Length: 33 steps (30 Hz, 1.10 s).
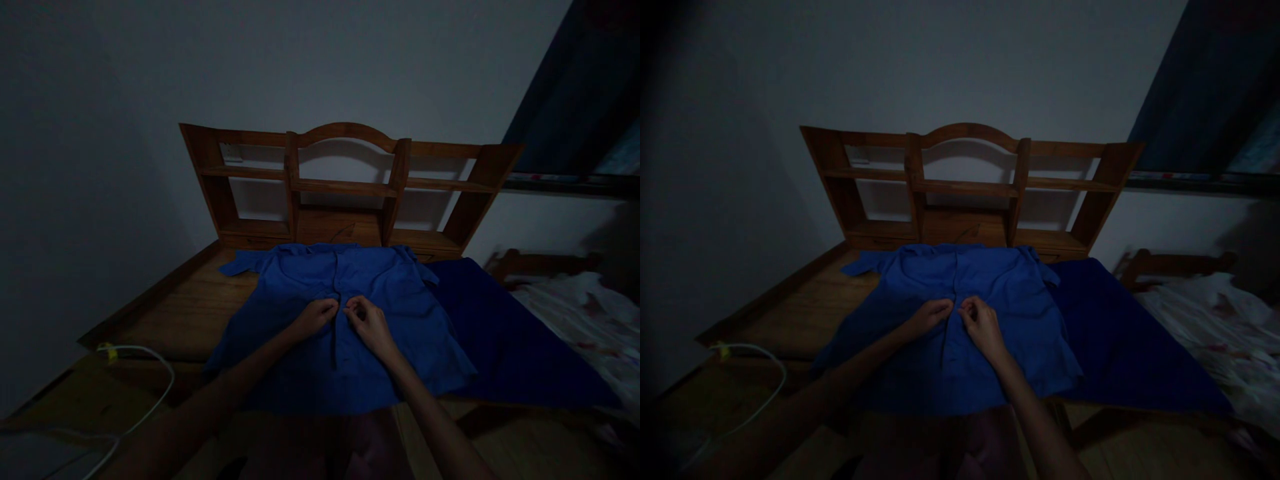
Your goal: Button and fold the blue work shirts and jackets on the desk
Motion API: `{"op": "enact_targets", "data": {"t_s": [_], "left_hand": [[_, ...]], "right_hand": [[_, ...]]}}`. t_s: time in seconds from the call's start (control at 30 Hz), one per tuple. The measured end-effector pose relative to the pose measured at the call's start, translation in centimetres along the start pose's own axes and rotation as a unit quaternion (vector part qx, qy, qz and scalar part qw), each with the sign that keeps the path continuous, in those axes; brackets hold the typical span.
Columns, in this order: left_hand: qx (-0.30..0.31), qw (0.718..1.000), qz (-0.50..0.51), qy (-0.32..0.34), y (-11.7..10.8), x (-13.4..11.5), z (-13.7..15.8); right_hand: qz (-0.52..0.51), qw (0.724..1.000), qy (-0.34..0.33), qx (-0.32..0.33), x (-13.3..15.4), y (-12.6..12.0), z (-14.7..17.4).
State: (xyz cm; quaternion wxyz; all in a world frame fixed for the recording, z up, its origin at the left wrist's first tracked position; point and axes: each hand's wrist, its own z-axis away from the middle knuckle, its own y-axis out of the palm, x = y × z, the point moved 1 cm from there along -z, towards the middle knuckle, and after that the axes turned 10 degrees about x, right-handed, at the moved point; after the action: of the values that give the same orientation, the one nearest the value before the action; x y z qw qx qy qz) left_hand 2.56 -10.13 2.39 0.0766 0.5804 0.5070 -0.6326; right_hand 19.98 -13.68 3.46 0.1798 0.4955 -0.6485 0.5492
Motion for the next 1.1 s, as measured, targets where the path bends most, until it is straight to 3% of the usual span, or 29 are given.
{"op": "enact_targets", "data": {"t_s": [0.17,0.5,0.83,1.1], "left_hand": [[-0.029,0.994,0.092,-0.046,0.2,0.0,-0.3],[-0.067,0.996,0.048,-0.044,0.6,-0.1,-0.1],[-0.072,0.991,0.094,-0.07,0.8,0.4,-0.2],[-0.079,0.991,0.085,-0.071,0.6,-0.9,-0.2]], "right_hand": [[-0.017,1.0,0.001,0.015,0.1,0.1,-0.1],[0.014,0.999,-0.034,0.02,1.0,0.3,0.2],[0.015,0.999,-0.047,0.006,2.1,0.1,0.4],[0.008,0.999,-0.035,-0.004,1.7,0.3,-0.1]]}}
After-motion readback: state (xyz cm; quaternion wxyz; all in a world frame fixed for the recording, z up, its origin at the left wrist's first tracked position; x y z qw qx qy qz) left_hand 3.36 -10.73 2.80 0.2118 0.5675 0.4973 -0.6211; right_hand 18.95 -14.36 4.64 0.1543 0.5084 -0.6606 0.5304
